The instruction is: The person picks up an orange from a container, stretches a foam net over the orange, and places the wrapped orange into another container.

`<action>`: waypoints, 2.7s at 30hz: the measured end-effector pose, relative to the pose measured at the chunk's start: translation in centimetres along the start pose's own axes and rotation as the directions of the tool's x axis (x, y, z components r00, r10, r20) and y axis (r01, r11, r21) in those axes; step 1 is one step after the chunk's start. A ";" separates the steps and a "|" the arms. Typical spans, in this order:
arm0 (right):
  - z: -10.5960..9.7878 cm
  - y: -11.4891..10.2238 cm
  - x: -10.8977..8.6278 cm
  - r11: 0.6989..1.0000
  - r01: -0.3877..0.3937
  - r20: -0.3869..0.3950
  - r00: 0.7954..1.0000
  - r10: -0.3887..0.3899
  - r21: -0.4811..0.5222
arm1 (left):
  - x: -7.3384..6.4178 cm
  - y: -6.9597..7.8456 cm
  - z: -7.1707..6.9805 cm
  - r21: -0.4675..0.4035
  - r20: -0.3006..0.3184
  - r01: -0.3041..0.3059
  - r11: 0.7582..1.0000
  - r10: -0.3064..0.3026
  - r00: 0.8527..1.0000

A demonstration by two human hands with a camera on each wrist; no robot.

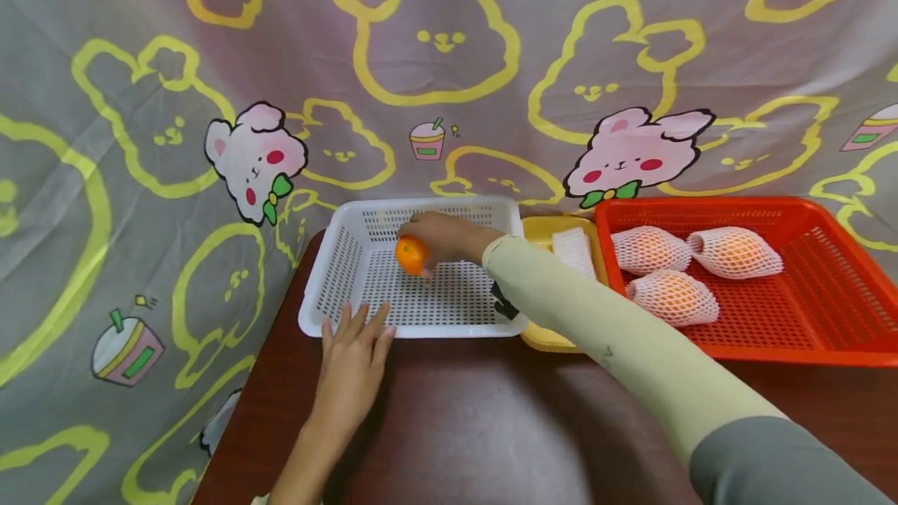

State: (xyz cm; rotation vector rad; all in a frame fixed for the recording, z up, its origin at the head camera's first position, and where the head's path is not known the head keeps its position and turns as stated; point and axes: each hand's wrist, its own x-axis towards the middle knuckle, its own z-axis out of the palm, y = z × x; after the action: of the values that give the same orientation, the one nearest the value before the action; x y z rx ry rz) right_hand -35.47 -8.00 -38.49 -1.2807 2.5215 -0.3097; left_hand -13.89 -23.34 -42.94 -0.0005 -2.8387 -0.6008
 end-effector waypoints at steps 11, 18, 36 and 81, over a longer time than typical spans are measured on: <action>-2.7 -0.1 -8.3 0.963 0.133 -0.284 0.957 -0.063 0.233 | 4.9 3.9 0.0 -0.484 -0.070 -0.052 0.874 0.021 0.997; -1.4 1.1 -14.4 0.900 0.130 -0.336 0.942 0.018 0.415 | 6.3 7.8 1.6 -0.625 -0.053 -0.157 0.765 0.159 0.986; 0.9 3.2 -27.8 0.822 -0.040 -0.319 0.910 0.265 0.568 | 5.3 15.1 3.6 -0.733 0.136 -0.215 0.646 0.449 0.883; 14.2 2.0 -33.1 0.906 0.065 -0.453 0.880 0.145 0.417 | -3.9 14.4 11.8 -0.544 0.207 -0.427 0.722 0.609 0.766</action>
State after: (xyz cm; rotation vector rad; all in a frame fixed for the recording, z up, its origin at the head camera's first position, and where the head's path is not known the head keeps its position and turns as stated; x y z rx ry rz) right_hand -13.39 19.26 -46.94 -1.0655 2.6336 -1.2263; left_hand -12.13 -5.21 -48.55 -1.0949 -2.7168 -1.2250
